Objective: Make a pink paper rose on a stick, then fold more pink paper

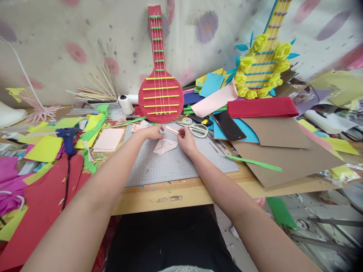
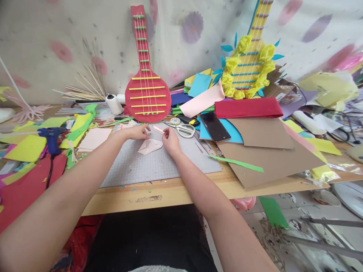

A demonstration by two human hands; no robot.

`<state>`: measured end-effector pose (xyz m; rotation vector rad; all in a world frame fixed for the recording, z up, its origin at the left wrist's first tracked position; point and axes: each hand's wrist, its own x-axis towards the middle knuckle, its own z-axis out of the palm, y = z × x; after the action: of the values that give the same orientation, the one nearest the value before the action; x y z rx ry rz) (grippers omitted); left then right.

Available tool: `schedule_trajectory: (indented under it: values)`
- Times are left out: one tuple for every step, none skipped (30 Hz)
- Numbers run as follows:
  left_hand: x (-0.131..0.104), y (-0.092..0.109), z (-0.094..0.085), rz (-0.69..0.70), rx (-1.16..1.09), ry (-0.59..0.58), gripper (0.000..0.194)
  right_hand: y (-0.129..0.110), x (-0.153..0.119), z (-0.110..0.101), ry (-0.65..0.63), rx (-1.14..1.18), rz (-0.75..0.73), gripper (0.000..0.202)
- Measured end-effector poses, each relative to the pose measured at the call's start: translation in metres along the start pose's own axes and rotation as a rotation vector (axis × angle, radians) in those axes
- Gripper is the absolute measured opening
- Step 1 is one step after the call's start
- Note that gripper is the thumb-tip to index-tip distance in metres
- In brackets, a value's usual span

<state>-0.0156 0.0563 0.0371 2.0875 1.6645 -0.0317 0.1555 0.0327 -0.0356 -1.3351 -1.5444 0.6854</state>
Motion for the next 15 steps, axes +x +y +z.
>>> schedule_trajectory:
  values:
    - [-0.002, 0.001, 0.0, 0.016, 0.002, -0.011, 0.044, 0.0, 0.0, 0.0, 0.004, 0.0, 0.001, 0.017]
    - [-0.003, 0.002, 0.001, 0.03, 0.001, -0.016, 0.041, 0.0, 0.0, 0.0, 0.007, 0.0, 0.002, 0.016]
    - [-0.003, 0.002, 0.002, 0.039, -0.004, -0.015, 0.038, 0.0, 0.0, 0.001, 0.009, 0.0, 0.001, 0.016]
    - [-0.003, 0.003, 0.003, 0.04, -0.011, -0.006, 0.034, 0.0, 0.0, 0.001, 0.012, -0.001, -0.001, 0.016]
    - [-0.002, 0.004, 0.004, 0.037, -0.02, 0.013, 0.03, 0.001, 0.0, 0.001, 0.014, -0.002, -0.004, 0.016]
    - [-0.001, 0.005, 0.005, 0.033, -0.029, 0.042, 0.027, 0.001, 0.0, 0.001, 0.017, -0.003, -0.008, 0.015]
    - [0.001, 0.006, 0.007, 0.026, -0.031, 0.069, 0.025, 0.001, 0.0, 0.001, 0.02, -0.003, -0.01, 0.015]
    - [0.003, 0.008, 0.009, 0.025, -0.027, 0.095, 0.026, 0.001, 0.0, 0.001, 0.022, -0.001, -0.011, 0.015]
    - [0.004, 0.011, 0.01, 0.021, -0.011, 0.101, 0.029, 0.001, 0.0, 0.0, 0.024, 0.002, -0.01, 0.015]
    - [0.005, 0.015, 0.011, 0.017, 0.016, 0.087, 0.035, 0.001, 0.0, 0.0, 0.026, 0.005, -0.006, 0.015]
    - [0.006, 0.02, 0.013, 0.012, 0.048, 0.063, 0.039, 0.002, 0.0, 0.0, 0.027, 0.008, -0.002, 0.015]
    - [0.006, 0.025, 0.014, 0.001, 0.079, 0.043, 0.042, 0.002, 0.0, 0.0, 0.031, 0.011, 0.001, 0.016]
    - [0.005, 0.029, 0.015, -0.01, 0.111, 0.024, 0.044, 0.002, 0.0, 0.0, 0.036, 0.013, 0.002, 0.015]
    - [0.004, 0.034, 0.015, -0.019, 0.14, 0.004, 0.045, 0.002, 0.0, -0.001, 0.041, 0.014, -0.001, 0.015]
    - [0.004, 0.038, 0.016, -0.025, 0.161, 0.002, 0.046, 0.003, 0.001, -0.001, 0.047, 0.014, -0.005, 0.015]
